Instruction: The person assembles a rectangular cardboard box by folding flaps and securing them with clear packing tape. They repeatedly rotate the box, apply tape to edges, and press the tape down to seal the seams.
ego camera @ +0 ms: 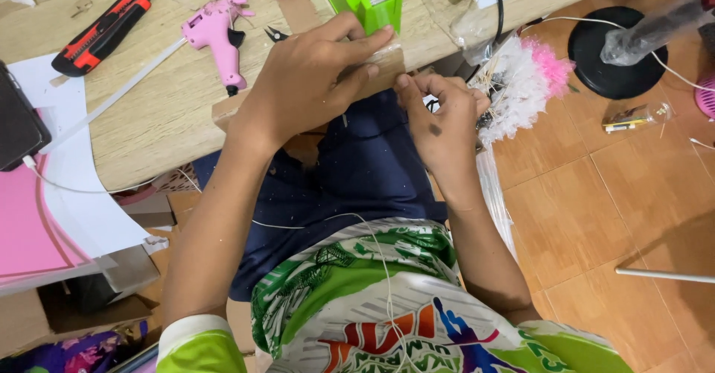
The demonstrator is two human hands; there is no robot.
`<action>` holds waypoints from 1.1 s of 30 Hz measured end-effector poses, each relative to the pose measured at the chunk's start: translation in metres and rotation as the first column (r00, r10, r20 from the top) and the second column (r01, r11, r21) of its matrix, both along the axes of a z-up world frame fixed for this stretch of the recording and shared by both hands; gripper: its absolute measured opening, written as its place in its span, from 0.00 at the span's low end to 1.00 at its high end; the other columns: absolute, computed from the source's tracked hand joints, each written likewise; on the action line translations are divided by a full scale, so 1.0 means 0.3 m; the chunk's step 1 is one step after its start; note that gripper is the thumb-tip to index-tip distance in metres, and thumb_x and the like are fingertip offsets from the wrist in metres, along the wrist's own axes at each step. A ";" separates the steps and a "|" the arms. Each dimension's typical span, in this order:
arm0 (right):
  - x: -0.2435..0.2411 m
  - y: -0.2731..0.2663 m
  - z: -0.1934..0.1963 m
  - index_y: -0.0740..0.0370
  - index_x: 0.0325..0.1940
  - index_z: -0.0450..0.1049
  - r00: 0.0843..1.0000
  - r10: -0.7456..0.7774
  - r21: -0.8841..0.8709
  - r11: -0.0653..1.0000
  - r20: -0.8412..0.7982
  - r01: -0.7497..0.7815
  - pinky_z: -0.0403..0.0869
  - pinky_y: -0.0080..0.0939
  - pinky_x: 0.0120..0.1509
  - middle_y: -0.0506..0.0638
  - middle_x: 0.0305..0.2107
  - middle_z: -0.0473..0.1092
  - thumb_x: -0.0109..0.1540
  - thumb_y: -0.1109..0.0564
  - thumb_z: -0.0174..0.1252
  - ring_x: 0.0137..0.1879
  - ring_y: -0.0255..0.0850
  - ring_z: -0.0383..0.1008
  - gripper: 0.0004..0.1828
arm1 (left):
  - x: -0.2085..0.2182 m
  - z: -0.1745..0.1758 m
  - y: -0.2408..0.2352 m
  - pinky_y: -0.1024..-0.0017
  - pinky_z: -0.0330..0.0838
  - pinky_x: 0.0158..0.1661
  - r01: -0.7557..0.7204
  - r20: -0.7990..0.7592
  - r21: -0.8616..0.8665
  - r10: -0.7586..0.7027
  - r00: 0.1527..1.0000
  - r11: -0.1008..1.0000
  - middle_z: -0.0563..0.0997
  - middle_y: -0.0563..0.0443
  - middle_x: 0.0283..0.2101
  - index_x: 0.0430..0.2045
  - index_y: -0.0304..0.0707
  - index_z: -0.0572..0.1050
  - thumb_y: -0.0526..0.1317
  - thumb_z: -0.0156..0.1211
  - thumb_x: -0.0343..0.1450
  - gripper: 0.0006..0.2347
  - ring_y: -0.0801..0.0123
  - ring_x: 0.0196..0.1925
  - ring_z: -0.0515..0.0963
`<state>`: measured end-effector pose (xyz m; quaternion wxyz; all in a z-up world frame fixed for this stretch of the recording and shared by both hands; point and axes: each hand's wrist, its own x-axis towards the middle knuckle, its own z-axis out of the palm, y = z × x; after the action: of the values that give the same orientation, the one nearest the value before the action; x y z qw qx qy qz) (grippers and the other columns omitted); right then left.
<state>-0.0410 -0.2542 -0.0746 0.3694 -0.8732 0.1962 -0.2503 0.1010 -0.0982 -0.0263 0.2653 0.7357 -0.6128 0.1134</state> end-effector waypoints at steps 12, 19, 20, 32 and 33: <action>-0.017 -0.039 -0.038 0.59 0.42 0.71 0.943 0.125 0.329 0.916 0.309 -0.229 0.73 0.34 0.55 0.47 0.38 0.72 0.72 0.51 0.53 0.47 0.35 0.72 0.10 | -0.013 0.014 0.002 0.63 0.58 0.19 -0.016 0.031 0.013 0.016 0.999 1.000 0.73 0.48 0.37 0.58 0.38 0.76 0.32 0.58 0.75 0.15 0.57 0.29 0.73; 0.070 -0.076 -0.053 0.57 0.38 0.63 0.851 0.286 0.323 0.834 0.441 -0.447 0.65 0.35 0.51 0.48 0.36 0.64 0.70 0.58 0.56 0.44 0.36 0.64 0.09 | 0.000 0.002 0.010 0.65 0.57 0.21 0.043 -0.031 0.003 -0.043 0.999 0.999 0.73 0.46 0.36 0.59 0.34 0.75 0.32 0.58 0.78 0.13 0.59 0.26 0.70; 0.069 -0.080 -0.039 0.57 0.39 0.65 0.876 0.282 0.303 0.859 0.391 -0.412 0.65 0.33 0.47 0.47 0.35 0.65 0.71 0.58 0.56 0.41 0.34 0.64 0.08 | -0.005 -0.003 0.013 0.64 0.63 0.24 -0.018 -0.014 0.028 0.019 1.000 0.999 0.76 0.48 0.38 0.63 0.34 0.71 0.35 0.61 0.78 0.17 0.59 0.32 0.75; 0.228 -0.141 0.113 0.55 0.35 0.79 0.946 0.298 0.132 0.940 0.124 -0.314 0.67 0.35 0.49 0.45 0.35 0.68 0.67 0.49 0.61 0.44 0.34 0.69 0.11 | -0.047 -0.003 -0.004 0.68 0.65 0.18 -0.185 0.318 -0.067 0.196 0.928 0.981 0.71 0.57 0.36 0.52 0.48 0.77 0.44 0.65 0.77 0.11 0.66 0.32 0.76; 0.236 -0.145 0.104 0.54 0.35 0.78 0.952 0.277 0.093 0.952 0.130 -0.290 0.65 0.38 0.57 0.47 0.37 0.62 0.67 0.52 0.62 0.49 0.38 0.66 0.07 | -0.048 -0.006 -0.003 0.68 0.66 0.18 -0.196 0.324 -0.061 0.206 0.923 0.979 0.71 0.58 0.36 0.52 0.49 0.77 0.45 0.66 0.76 0.11 0.67 0.32 0.76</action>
<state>0.0297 -0.2977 -0.0433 0.4603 -0.8545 0.0606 -0.2331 0.0867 -0.0989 -0.0282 0.1566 0.7616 -0.5681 0.2696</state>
